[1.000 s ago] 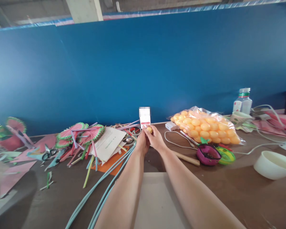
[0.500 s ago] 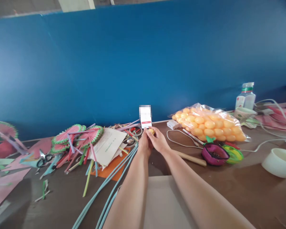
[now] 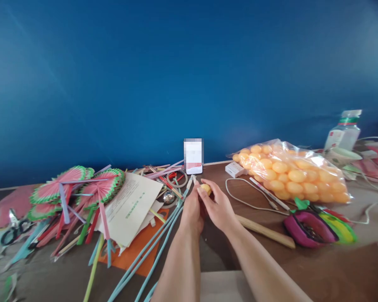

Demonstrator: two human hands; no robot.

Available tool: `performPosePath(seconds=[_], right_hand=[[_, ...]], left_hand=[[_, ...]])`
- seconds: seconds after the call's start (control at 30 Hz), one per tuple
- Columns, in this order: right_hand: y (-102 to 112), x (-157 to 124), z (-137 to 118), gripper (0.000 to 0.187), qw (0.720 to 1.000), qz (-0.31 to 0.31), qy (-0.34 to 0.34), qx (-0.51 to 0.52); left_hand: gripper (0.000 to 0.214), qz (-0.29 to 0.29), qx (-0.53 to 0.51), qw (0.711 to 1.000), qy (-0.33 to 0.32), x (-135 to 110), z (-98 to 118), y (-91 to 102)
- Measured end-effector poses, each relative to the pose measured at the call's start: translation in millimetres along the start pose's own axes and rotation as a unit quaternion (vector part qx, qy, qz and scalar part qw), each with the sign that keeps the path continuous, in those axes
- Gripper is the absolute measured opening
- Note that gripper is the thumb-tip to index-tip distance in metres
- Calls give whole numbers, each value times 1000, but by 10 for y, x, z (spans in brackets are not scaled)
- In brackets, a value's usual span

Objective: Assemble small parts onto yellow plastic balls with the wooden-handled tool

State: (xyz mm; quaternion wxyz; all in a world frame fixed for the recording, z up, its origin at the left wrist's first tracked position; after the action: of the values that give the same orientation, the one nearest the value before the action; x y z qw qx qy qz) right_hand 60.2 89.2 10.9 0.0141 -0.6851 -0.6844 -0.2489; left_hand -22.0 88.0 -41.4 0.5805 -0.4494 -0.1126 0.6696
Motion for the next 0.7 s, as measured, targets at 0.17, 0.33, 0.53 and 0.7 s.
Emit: performPosePath(seconds=[0.17, 0.33, 0.53, 0.7], right_hand=[[15, -12, 29, 42, 1000, 1, -10, 11], [-6, -15, 29, 43, 998, -8, -27, 53], [-1, -12, 48, 43, 996, -9, -47, 79], [31, -1, 14, 35, 994, 0, -44, 100]], left_hand=[[33, -2, -1, 1000, -3, -2, -11, 11], [32, 2, 6, 1000, 6, -16, 0, 16], [30, 33, -12, 999, 31, -50, -11, 25], [38, -21, 2, 1000, 11, -74, 6, -69]])
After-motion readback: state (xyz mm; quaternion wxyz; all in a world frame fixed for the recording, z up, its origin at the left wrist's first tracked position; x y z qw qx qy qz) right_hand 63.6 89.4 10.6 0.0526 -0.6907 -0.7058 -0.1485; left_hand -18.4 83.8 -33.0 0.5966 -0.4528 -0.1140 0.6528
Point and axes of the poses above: each hand's wrist, its own x-axis towards the middle knuckle, its own y-axis out of the back of the hand, z = x × y, the point moved 7 cm from there along x, towards the middle knuckle, and after that the axes turned 8 degrees about y, right-handed, at the moved point
